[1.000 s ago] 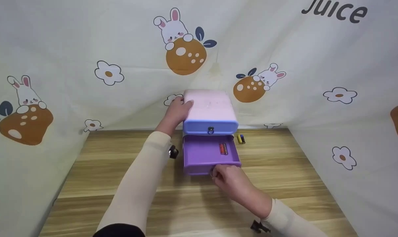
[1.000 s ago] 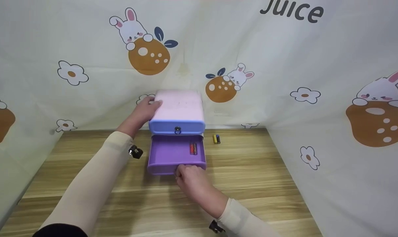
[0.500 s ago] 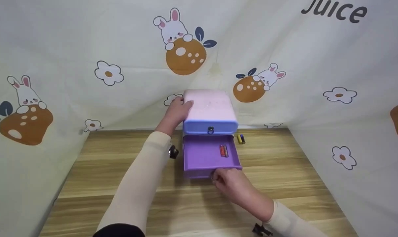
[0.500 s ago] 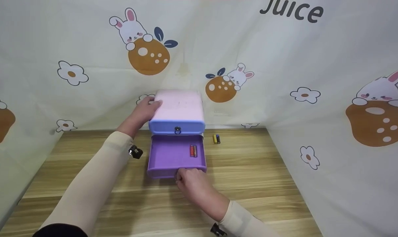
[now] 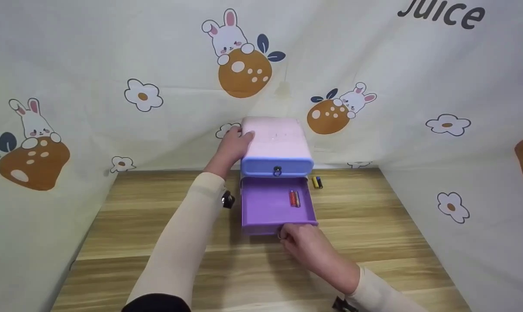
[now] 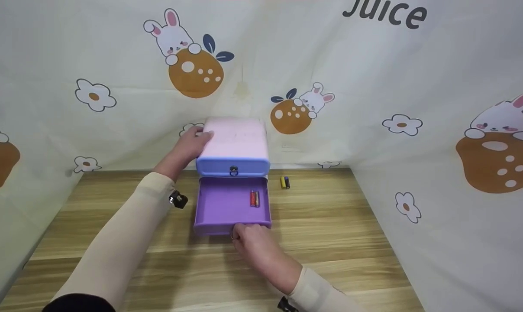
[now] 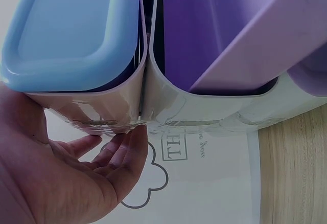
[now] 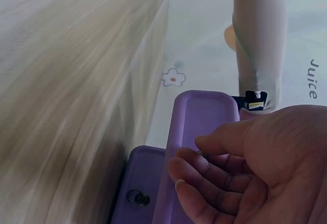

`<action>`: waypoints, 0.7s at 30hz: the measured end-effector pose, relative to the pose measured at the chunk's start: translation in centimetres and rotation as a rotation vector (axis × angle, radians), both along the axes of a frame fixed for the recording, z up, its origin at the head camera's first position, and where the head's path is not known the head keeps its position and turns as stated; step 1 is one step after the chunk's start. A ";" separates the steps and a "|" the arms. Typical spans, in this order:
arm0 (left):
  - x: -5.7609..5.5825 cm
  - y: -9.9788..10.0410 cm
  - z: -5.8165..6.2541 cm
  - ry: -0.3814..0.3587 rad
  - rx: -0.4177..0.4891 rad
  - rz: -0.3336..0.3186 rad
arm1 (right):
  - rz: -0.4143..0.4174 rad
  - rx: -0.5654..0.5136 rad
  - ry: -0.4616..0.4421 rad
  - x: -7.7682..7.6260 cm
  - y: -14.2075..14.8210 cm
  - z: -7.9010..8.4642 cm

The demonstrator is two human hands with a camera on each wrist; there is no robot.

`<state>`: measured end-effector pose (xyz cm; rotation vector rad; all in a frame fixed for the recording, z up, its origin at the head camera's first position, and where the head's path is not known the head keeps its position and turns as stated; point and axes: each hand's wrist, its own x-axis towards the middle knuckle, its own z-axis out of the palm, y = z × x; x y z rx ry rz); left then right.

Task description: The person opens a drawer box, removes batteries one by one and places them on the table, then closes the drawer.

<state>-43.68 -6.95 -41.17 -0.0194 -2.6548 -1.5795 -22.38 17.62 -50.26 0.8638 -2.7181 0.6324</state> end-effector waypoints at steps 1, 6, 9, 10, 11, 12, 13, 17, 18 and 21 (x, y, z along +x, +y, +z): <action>0.0 0.0 0.0 0.000 0.004 0.000 | -0.003 0.003 0.008 0.0 0.0 -0.1; 0.0 0.0 0.1 -0.001 0.023 -0.001 | -0.006 0.004 0.058 0.0 0.1 -0.9; 0.1 0.0 0.1 -0.004 0.022 -0.002 | -0.004 -0.003 0.071 0.0 0.2 -1.2; 0.1 0.0 0.1 -0.002 0.019 -0.001 | -0.004 -0.006 0.073 0.0 0.2 -1.3; 0.1 0.0 0.1 -0.002 0.017 -0.001 | -0.005 -0.008 0.074 0.0 0.2 -1.4; 0.1 0.0 0.1 -0.002 0.019 0.000 | -0.004 -0.010 0.076 0.0 0.2 -1.5; 0.1 0.0 0.1 -0.002 0.019 0.001 | -0.002 -0.013 0.076 0.0 0.2 -1.5; 0.2 0.0 0.2 -0.007 0.025 0.001 | 0.007 -0.027 0.075 0.1 0.1 -1.7; 0.2 0.0 0.2 -0.007 0.024 0.001 | 0.010 -0.033 0.070 0.1 0.1 -1.6; 0.2 0.0 0.0 -0.003 0.015 0.003 | 0.026 -0.058 0.024 0.4 0.3 -1.2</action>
